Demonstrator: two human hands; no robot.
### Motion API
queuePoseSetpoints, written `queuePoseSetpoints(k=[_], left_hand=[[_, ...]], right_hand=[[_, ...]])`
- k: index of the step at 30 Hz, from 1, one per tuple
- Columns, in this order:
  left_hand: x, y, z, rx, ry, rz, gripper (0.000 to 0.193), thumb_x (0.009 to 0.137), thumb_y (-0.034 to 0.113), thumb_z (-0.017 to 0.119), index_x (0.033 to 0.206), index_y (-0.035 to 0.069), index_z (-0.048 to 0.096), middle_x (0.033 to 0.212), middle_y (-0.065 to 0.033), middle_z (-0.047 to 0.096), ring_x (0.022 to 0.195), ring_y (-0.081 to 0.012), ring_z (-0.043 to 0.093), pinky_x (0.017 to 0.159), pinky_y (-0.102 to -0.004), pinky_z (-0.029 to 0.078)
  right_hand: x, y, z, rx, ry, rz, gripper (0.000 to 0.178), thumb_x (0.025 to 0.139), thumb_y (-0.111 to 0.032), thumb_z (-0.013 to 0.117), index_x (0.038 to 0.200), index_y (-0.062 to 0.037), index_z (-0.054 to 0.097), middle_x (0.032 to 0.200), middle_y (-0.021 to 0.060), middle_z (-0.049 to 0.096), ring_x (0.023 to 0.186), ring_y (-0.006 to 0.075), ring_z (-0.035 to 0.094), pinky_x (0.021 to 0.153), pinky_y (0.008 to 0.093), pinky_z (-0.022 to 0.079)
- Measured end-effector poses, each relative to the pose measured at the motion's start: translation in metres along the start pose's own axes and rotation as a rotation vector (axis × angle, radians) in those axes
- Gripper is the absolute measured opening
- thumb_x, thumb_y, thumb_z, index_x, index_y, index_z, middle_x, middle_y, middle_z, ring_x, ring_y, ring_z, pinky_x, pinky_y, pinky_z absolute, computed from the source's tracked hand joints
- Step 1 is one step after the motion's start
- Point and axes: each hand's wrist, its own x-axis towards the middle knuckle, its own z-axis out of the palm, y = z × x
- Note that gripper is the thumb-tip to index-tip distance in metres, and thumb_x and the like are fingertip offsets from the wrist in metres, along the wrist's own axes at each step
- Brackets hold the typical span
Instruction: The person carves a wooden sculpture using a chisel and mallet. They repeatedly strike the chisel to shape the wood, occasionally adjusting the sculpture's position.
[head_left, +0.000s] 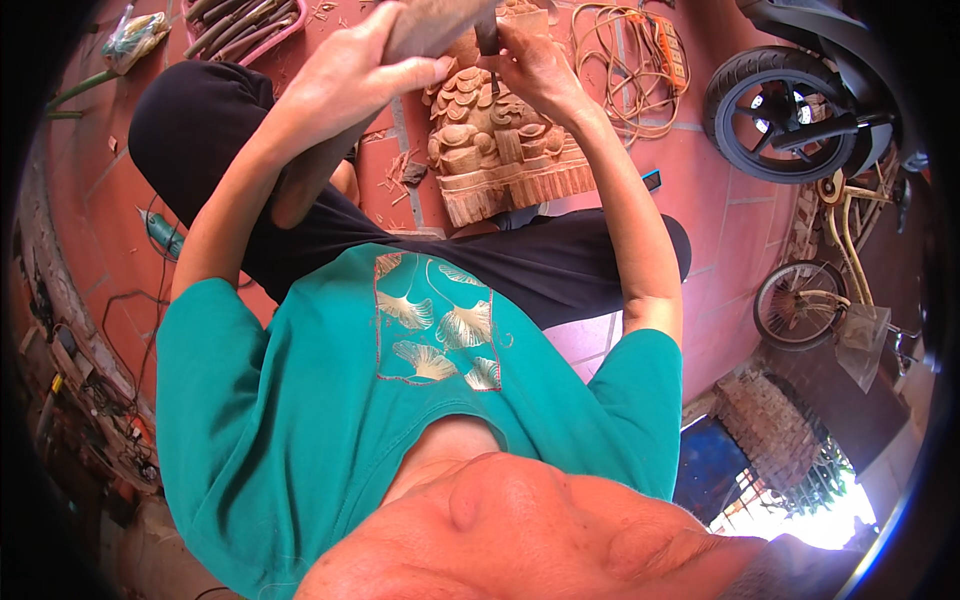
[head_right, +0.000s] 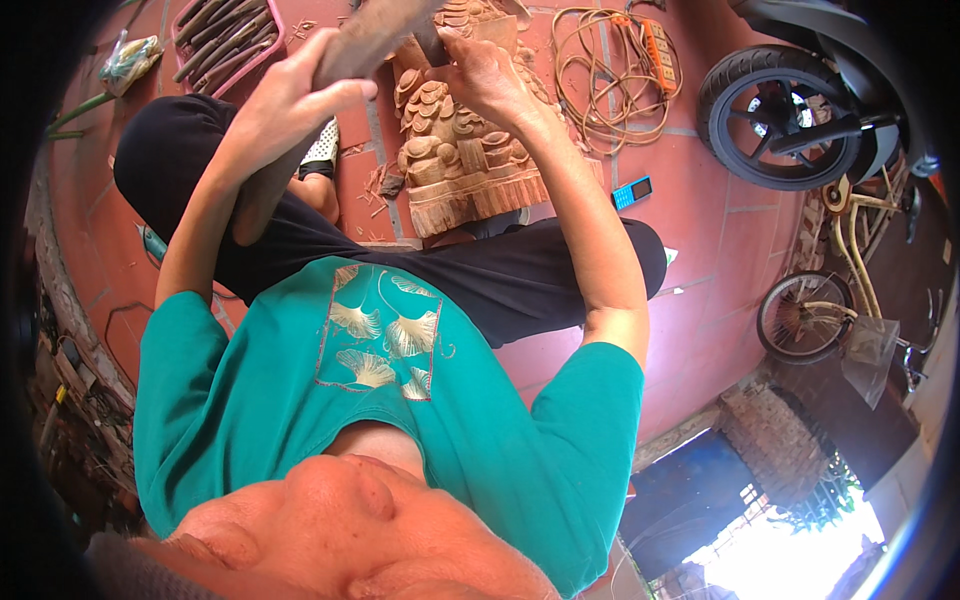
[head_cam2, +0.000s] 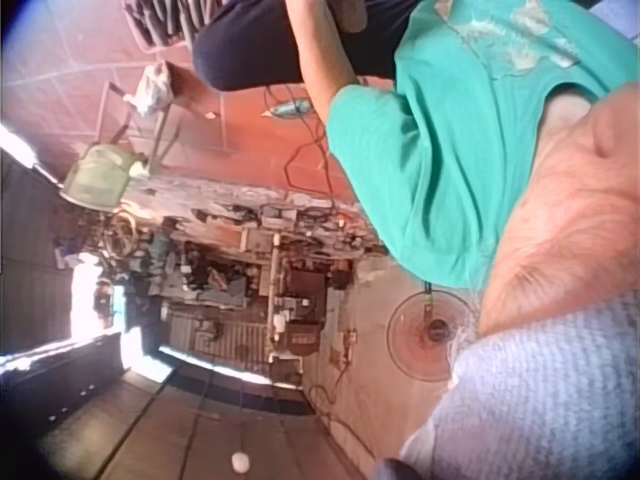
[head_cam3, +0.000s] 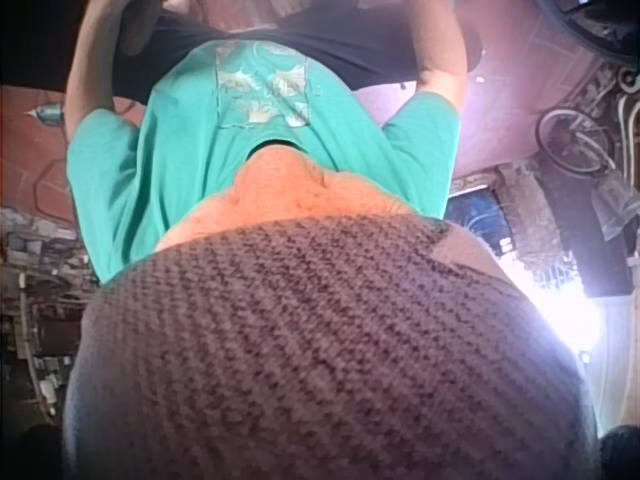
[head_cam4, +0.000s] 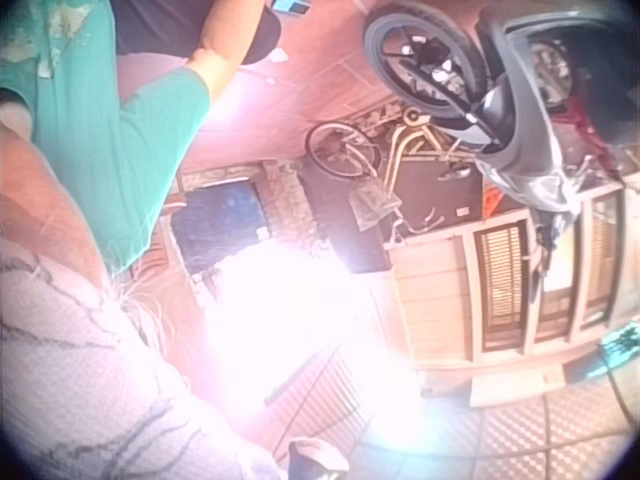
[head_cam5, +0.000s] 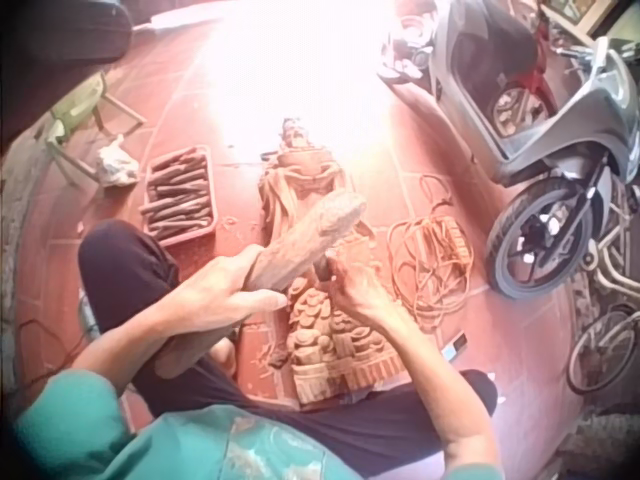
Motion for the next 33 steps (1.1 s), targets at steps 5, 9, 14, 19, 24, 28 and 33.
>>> queuePoseSetpoints(k=[5,9,14,19,24,28,33], left_hand=[[-0.002,-0.001,0.000,-0.048,-0.041,0.003,0.056,0.094,0.035,0.070,0.133,-0.001,0.054,0.100,-0.0117,0.066,0.090,-0.0172,0.062,0.082,-0.0340,0.051],[-0.001,0.008,-0.004,-0.139,0.053,0.012,0.054,0.094,0.034,0.070,0.132,-0.001,0.055,0.100,-0.0095,0.066,0.090,-0.0156,0.061,0.082,-0.0322,0.050],[0.002,-0.005,-0.002,0.147,-0.100,-0.073,0.062,0.091,0.040,0.072,0.133,-0.002,0.053,0.099,-0.0190,0.066,0.090,-0.0214,0.063,0.084,-0.0357,0.051],[-0.004,0.000,-0.003,-0.038,-0.098,-0.056,0.065,0.092,0.044,0.071,0.134,-0.002,0.053,0.105,-0.0178,0.068,0.096,-0.0222,0.065,0.087,-0.0364,0.051],[-0.004,-0.003,-0.003,-0.053,-0.019,0.021,0.066,0.092,0.043,0.072,0.136,-0.002,0.053,0.112,-0.0185,0.067,0.101,-0.0215,0.065,0.091,-0.0351,0.050],[-0.005,-0.003,-0.004,-0.038,-0.021,-0.013,0.066,0.092,0.042,0.071,0.139,-0.002,0.052,0.116,-0.0186,0.067,0.104,-0.0210,0.064,0.094,-0.0342,0.049],[-0.006,-0.003,-0.002,-0.099,0.050,0.090,0.065,0.092,0.039,0.072,0.140,-0.001,0.052,0.117,-0.0186,0.067,0.106,-0.0215,0.064,0.095,-0.0345,0.049]], right_hand=[[0.003,0.007,0.002,-0.001,-0.037,0.003,0.030,0.091,-0.019,0.072,0.115,-0.0065,0.061,0.087,0.0156,0.071,0.083,0.0339,0.071,0.075,0.0432,0.054],[0.004,0.013,0.008,0.019,-0.020,0.015,0.028,0.091,-0.018,0.072,0.115,-0.0065,0.062,0.090,0.0147,0.071,0.085,0.0319,0.071,0.077,0.0426,0.054],[0.000,0.006,0.002,-0.022,-0.040,0.031,0.028,0.091,-0.018,0.072,0.115,-0.0066,0.061,0.089,0.0134,0.070,0.082,0.0297,0.070,0.076,0.0410,0.054],[0.005,0.016,0.004,0.095,0.043,0.107,0.027,0.091,-0.021,0.073,0.109,-0.0049,0.061,0.086,0.0162,0.070,0.080,0.0299,0.071,0.074,0.0417,0.053],[0.003,0.026,0.006,0.204,0.060,0.096,0.026,0.091,-0.022,0.074,0.105,-0.0052,0.061,0.083,0.0150,0.071,0.077,0.0255,0.071,0.070,0.0399,0.053],[0.001,0.021,0.008,0.125,0.013,0.105,0.027,0.095,-0.019,0.071,0.115,-0.0035,0.062,0.090,0.0086,0.073,0.081,0.0150,0.068,0.072,0.0324,0.053],[0.001,0.020,0.012,0.190,0.106,0.037,0.024,0.092,-0.023,0.073,0.103,-0.0048,0.061,0.081,0.0162,0.070,0.077,0.0307,0.071,0.069,0.0428,0.053]])
